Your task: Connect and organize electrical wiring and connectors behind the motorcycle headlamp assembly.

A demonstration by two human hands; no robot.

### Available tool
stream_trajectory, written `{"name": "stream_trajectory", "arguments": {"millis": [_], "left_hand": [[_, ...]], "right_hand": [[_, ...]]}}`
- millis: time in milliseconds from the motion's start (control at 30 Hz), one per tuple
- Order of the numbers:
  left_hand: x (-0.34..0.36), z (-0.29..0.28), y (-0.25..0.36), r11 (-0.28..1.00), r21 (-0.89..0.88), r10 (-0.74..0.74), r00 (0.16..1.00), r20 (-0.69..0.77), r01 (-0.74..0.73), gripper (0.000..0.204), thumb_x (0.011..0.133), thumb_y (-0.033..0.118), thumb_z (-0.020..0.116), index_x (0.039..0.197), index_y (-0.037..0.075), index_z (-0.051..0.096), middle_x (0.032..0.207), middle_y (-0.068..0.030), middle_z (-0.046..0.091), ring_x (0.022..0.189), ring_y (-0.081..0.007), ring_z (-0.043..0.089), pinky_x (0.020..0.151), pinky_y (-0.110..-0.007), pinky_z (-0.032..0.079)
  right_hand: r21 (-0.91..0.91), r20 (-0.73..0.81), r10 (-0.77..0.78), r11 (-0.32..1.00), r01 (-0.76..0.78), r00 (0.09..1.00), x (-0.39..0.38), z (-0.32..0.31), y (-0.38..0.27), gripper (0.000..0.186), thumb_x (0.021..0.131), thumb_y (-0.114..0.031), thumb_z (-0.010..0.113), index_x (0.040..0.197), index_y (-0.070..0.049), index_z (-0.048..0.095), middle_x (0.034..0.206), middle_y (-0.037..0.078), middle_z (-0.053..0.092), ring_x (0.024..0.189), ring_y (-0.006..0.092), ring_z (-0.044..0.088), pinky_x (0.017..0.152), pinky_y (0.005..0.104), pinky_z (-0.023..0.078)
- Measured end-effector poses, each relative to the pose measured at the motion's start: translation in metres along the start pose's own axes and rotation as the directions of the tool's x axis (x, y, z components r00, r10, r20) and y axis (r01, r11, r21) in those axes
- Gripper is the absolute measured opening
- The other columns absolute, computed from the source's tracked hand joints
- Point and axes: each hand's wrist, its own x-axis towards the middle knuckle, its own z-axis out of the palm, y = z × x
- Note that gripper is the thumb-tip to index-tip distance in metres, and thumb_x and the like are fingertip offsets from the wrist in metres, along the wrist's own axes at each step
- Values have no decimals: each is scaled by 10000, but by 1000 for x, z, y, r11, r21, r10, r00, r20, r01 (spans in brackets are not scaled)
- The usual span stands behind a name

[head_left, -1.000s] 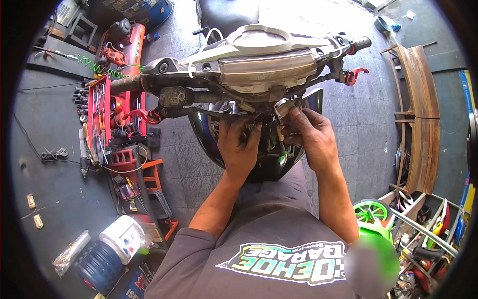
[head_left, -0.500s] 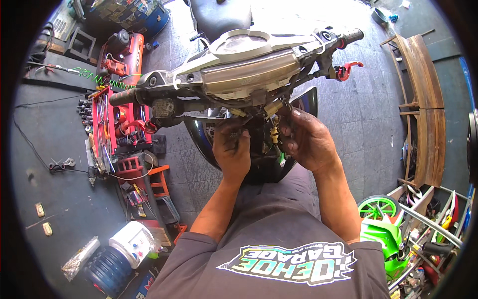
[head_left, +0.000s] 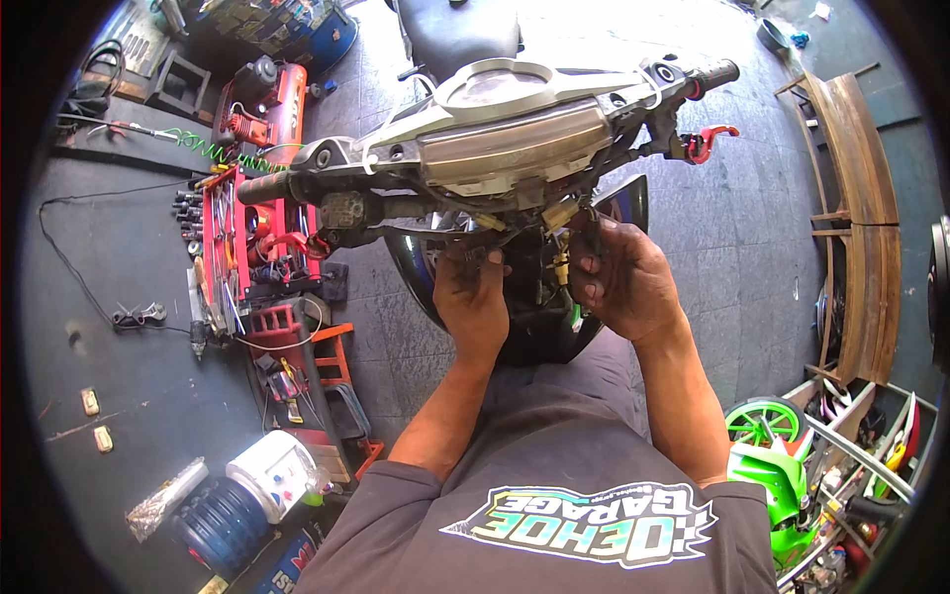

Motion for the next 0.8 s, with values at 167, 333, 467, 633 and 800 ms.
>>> {"name": "stream_trajectory", "arguments": {"millis": [167,333,467,633,800], "left_hand": [[6,-2,0,986,-144,-88,995,-47,80,221,924,-14,647,1124,16,557,994,-44,657,833,-82,615,621,-258,542],[13,-15,-8,881,-434,-127,979,161,186,257,924,44,674,1151,66,554,906,-14,619,760,-99,592,589,-248,477],[20,-16,-7,868,-440,-130,962,241,228,254,912,10,668,1132,71,556,907,-11,619,737,-91,575,594,-256,452],[21,-14,-4,850,-469,-98,948,304,238,279,904,-20,654,1166,17,566,1065,-60,657,740,-62,542,624,-215,438],[17,-12,-7,856,-467,-57,937,344,223,265,921,4,653,1170,3,561,1128,-75,658,824,-67,581,700,-223,467]], "right_hand": [[-491,1,11,871,-10,1000,0,3,12,301,957,-166,575,1219,-16,560,790,34,609,584,124,572,513,243,466],[-800,-78,-204,597,61,976,8,3,26,280,932,-43,588,1210,-14,568,850,31,649,688,85,607,546,246,505],[-786,-35,-292,598,154,956,7,0,23,260,943,-34,574,1203,-13,578,830,15,654,641,67,590,537,233,490],[-871,-46,-219,486,68,975,20,4,23,304,937,-43,593,1238,-8,586,791,24,656,589,73,580,498,228,462],[-897,3,-273,424,123,962,33,23,33,165,921,-125,664,1018,2,705,741,55,687,573,93,599,481,254,443]]}}
